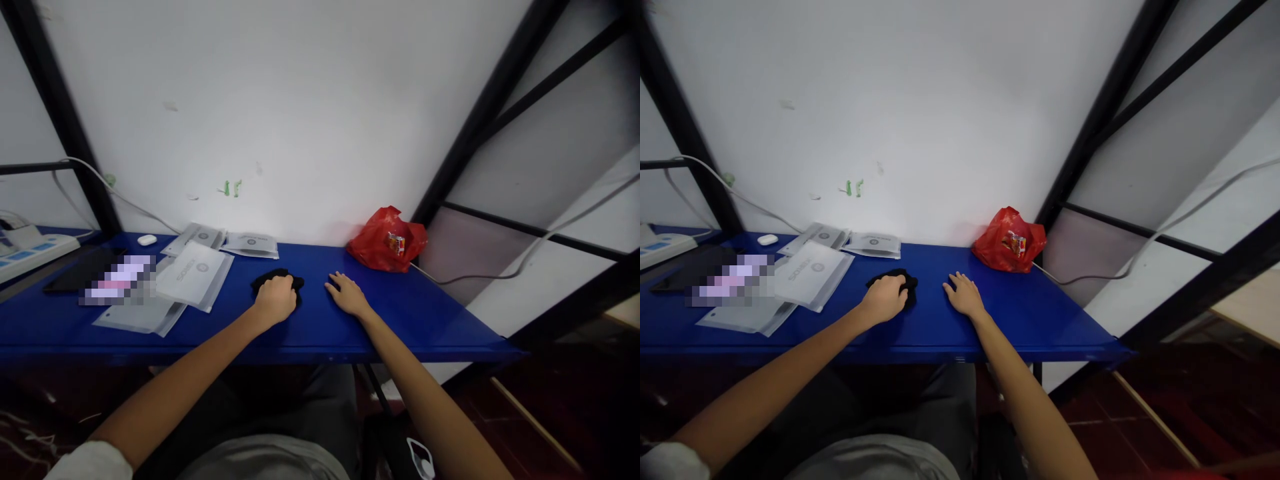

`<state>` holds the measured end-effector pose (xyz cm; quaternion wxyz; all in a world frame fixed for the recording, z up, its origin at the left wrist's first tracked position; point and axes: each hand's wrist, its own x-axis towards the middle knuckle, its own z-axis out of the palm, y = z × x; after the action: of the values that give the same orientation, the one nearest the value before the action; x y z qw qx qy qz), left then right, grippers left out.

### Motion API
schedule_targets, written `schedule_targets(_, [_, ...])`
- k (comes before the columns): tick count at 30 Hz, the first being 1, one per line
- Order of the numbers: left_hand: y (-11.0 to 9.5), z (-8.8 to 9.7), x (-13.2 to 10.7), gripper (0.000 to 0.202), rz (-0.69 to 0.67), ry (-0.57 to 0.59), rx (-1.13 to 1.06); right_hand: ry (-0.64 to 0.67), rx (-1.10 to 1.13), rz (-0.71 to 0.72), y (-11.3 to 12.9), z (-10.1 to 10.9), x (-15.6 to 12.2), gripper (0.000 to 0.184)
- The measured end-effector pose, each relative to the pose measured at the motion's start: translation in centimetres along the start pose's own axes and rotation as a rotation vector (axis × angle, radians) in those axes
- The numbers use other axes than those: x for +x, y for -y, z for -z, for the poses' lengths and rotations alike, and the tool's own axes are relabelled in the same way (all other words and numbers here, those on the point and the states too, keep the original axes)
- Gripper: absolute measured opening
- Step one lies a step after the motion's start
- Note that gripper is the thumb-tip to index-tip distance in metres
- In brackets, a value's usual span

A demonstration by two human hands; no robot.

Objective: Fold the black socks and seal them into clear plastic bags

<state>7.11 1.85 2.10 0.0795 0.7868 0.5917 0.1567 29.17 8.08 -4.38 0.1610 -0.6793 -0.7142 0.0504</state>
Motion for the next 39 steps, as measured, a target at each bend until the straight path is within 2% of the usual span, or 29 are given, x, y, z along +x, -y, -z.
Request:
schedule_targets(2, [0.2,1.7,0.2,0.019,0.017,-0.006,-0.184,-0.004,0.001,0.005,-0.1,-0.1,0.0,0.05])
schedule_targets(4, [1.5,3.5,0.7,0.022,0.05,-0.081,-0.305,-0.007,0.002,0.013,-0.2,-0.2,0.1,0.05])
schedule_targets(6, [3.5,4.8,1.1,0.021,0.129,-0.212,-0.31,-0.015,0.006,0.022,-0.4,-0.4,0.2,0.05])
schedule_targets(8, [5.7,5.1,1.2,0.03,0.208,-0.371,-0.19,-0.038,0.021,0.03,-0.6,-0.3,0.2,0.048])
schedule_targets(10, [7.4,4.4,1.0,0.036,0.165,-0.38,-0.095,-0.094,0.06,0.058,-0.6,-0.1,0.2,0.043])
schedule_targets(12, [8.3,3.1,0.5,0.039,0.057,-0.248,-0.033,-0.208,0.119,0.109,-0.1,0.2,0.0,0.035])
schedule_targets(14, [8.3,1.8,-0.3,0.045,0.014,-0.128,0.046,-0.339,0.18,0.186,1.1,0.6,-0.7,0.029])
schedule_targets(16, [7.7,0.9,-1.1,0.045,0.0,-0.165,0.153,-0.405,0.227,0.293,3.0,0.8,-1.9,0.024])
schedule_targets(19, [6.4,0.5,-1.9,0.038,-0.152,-0.305,0.264,-0.305,0.232,0.475,6.5,0.9,-4.2,0.02])
schedule_targets(21, [5.8,0.4,-1.9,0.035,-0.242,-0.289,0.286,-0.216,0.181,0.544,8.3,0.8,-5.6,0.02])
schedule_targets(22, [5.7,0.3,-1.7,0.035,-0.241,-0.256,0.297,-0.177,0.147,0.549,9.0,0.8,-6.1,0.022])
schedule_targets(24, [5.6,0.0,-1.1,0.039,-0.151,-0.184,0.315,-0.123,0.09,0.537,9.7,0.7,-6.6,0.026])
schedule_targets(27, [5.9,-0.4,0.2,0.036,-0.022,-0.093,0.253,-0.093,0.04,0.502,9.4,0.7,-6.3,0.022])
schedule_targets(31, [6.3,0.3,0.9,0.022,0.036,-0.085,0.045,-0.068,-0.026,0.441,7.5,1.4,-5.7,0.019])
schedule_targets(34, [6.9,1.9,0.2,0.022,0.151,-0.152,-0.074,-0.074,-0.105,0.32,5.4,2.6,-5.5,0.022])
schedule_targets(36, [7.2,2.9,-0.6,0.024,0.258,-0.27,-0.03,-0.1,-0.176,0.205,4.1,3.4,-5.4,0.026])
schedule_targets(37, [7.3,3.2,-1.0,0.027,0.279,-0.331,0.025,-0.124,-0.202,0.158,3.6,3.7,-5.3,0.028])
schedule_targets(39, [7.0,3.1,-1.7,0.034,0.211,-0.376,0.131,-0.169,-0.204,0.122,3.1,4.1,-5.2,0.03])
